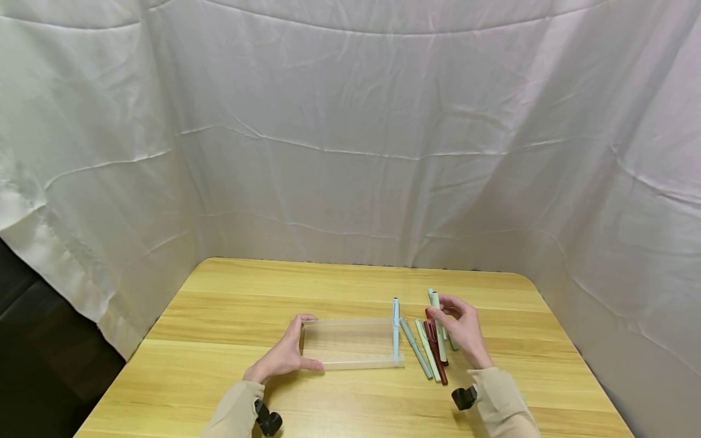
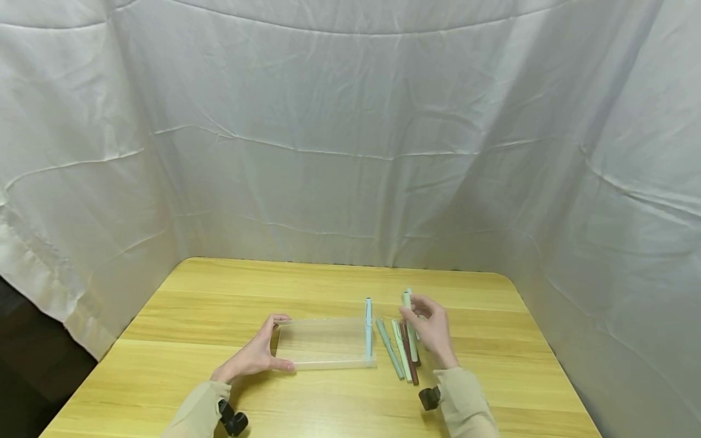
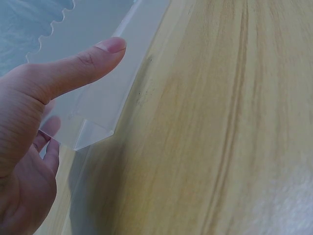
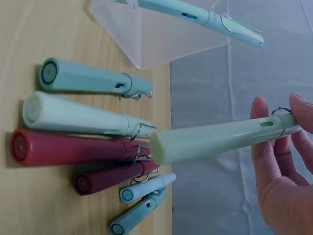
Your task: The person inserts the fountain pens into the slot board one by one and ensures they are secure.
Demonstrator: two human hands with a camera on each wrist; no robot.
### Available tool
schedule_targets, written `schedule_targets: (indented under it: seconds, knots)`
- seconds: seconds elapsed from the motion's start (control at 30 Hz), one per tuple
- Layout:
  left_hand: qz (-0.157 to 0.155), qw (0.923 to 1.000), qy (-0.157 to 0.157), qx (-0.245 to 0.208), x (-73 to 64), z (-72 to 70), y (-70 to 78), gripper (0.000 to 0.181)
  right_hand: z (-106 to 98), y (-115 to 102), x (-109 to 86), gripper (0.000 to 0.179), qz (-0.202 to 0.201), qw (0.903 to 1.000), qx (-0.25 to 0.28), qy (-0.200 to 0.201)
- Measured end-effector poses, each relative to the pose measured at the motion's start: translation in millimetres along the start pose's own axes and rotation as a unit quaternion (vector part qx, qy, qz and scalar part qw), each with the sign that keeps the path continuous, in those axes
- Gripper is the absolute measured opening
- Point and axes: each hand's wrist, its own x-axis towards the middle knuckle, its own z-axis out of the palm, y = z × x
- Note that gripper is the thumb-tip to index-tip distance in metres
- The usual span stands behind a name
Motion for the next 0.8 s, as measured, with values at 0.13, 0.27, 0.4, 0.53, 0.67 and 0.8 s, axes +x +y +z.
schedule_targets:
  seconds: [0.13, 0.27, 0.4, 0.53, 0.67, 0.8]
  knots:
    - [0.003, 1.0000, 0.003, 0.001, 0.1, 0.0, -0.5, 0.102, 4, -3, -0.8, 0.036, -0.002, 1.0000, -0.003, 0.007]
    - [0.005, 1.0000, 0.003, 0.002, 0.7, 0.2, -2.2, 0.103, 8, -4, -1.3, 0.038, 0.001, 0.9999, 0.002, 0.010]
    - [0.007, 1.0000, 0.003, 0.000, 1.3, 0.2, -3.2, 0.102, 12, -6, -1.4, 0.037, -0.002, 0.9999, 0.009, 0.012]
    - [0.004, 1.0000, 0.001, -0.001, 1.7, -0.1, -3.1, 0.102, 17, -9, -1.8, 0.036, -0.004, 0.9998, 0.017, 0.014]
    - [-0.003, 1.0000, 0.000, -0.004, 0.7, -0.3, -2.1, 0.102, 22, -11, -2.2, 0.036, -0.003, 0.9997, 0.021, 0.014]
    - [-0.004, 1.0000, 0.002, -0.001, 0.4, 0.0, -1.6, 0.102, 27, -15, -3.1, 0.037, -0.006, 0.9996, 0.024, 0.010]
